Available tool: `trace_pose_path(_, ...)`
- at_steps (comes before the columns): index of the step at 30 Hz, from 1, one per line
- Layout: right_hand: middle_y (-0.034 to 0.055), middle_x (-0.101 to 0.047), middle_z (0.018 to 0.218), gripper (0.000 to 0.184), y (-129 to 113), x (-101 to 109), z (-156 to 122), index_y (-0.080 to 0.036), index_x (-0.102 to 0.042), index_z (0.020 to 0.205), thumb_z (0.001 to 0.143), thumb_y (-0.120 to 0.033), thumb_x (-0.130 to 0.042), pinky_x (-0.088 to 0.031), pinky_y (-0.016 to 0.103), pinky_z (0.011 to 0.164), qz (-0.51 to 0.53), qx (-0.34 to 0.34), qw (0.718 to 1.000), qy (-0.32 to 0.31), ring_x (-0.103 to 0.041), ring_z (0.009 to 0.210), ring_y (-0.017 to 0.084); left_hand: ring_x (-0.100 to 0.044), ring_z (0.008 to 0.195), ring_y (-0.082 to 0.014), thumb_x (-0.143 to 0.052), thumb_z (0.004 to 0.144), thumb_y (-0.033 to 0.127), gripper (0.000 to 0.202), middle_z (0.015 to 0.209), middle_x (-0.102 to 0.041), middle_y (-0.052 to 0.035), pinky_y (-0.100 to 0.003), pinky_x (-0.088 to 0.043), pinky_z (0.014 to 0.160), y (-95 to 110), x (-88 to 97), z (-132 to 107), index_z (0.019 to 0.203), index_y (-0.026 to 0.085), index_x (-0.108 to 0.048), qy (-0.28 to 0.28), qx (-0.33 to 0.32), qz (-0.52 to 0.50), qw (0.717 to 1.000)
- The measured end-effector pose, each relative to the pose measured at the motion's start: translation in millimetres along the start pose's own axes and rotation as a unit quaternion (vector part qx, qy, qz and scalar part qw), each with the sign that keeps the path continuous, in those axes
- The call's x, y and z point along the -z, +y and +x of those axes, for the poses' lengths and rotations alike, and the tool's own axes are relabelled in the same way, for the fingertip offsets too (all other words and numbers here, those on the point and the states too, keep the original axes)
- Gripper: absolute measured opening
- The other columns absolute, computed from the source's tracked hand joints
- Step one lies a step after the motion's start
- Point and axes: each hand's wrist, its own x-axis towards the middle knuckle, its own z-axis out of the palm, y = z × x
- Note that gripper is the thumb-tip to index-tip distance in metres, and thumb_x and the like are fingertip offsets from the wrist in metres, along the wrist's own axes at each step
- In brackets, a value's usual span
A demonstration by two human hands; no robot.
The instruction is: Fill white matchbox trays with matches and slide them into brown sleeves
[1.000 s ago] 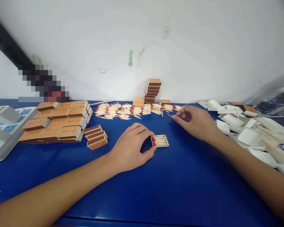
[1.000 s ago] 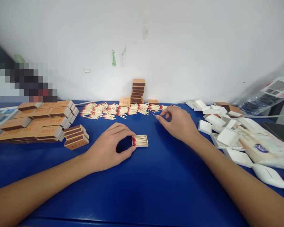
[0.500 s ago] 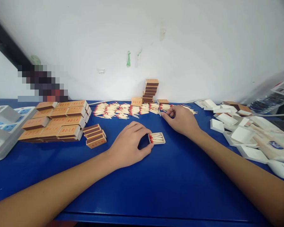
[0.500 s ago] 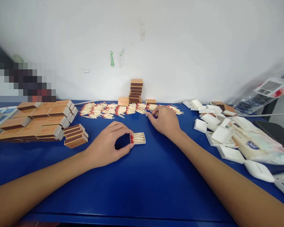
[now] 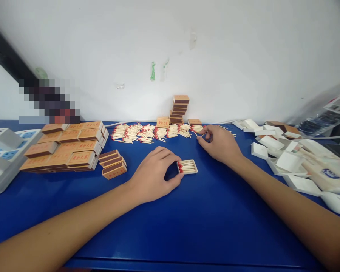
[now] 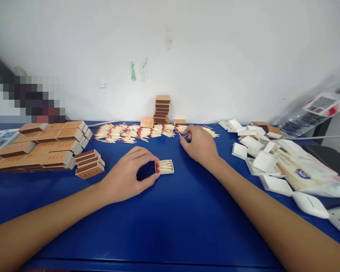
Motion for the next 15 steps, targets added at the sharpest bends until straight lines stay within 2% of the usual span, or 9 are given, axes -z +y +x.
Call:
trace_pose_path(10,0.0076,-0.074,0.091,0.021,11.3,7.0,-4.4,-0.023,-0.067,0.084,0.090,-0.043,-0.070,-0.045,0.038,0.070,0.014,-0.001,1.000,-0.020,-0.064,0.077,0.024,-0.065,0.115,-0.0298,-0.071,0.097,0.026,0.016,0.114,-0.074,-0.0089,-0.050,-0.055,0.104,2.7,0.8,-0.8,0.113,0.021,-0.071,-0.005,0.006,0.005,1.000)
trace_pose_path(15,0.0093,-0.075,0.095,0.031,14.3,9.0,-4.6,-0.024,-0.064,0.087,0.087,-0.053,-0.074,-0.046,0.039,0.069,0.009,-0.055,0.998,-0.009,-0.067,0.082,0.027,-0.064,0.115,-0.0295,-0.071,0.097,0.026,0.018,0.115,-0.074,-0.0092,-0.049,-0.054,0.105,2.1,1.1,-0.3,0.114,0.020,-0.072,-0.007,0.005,0.003,1.000)
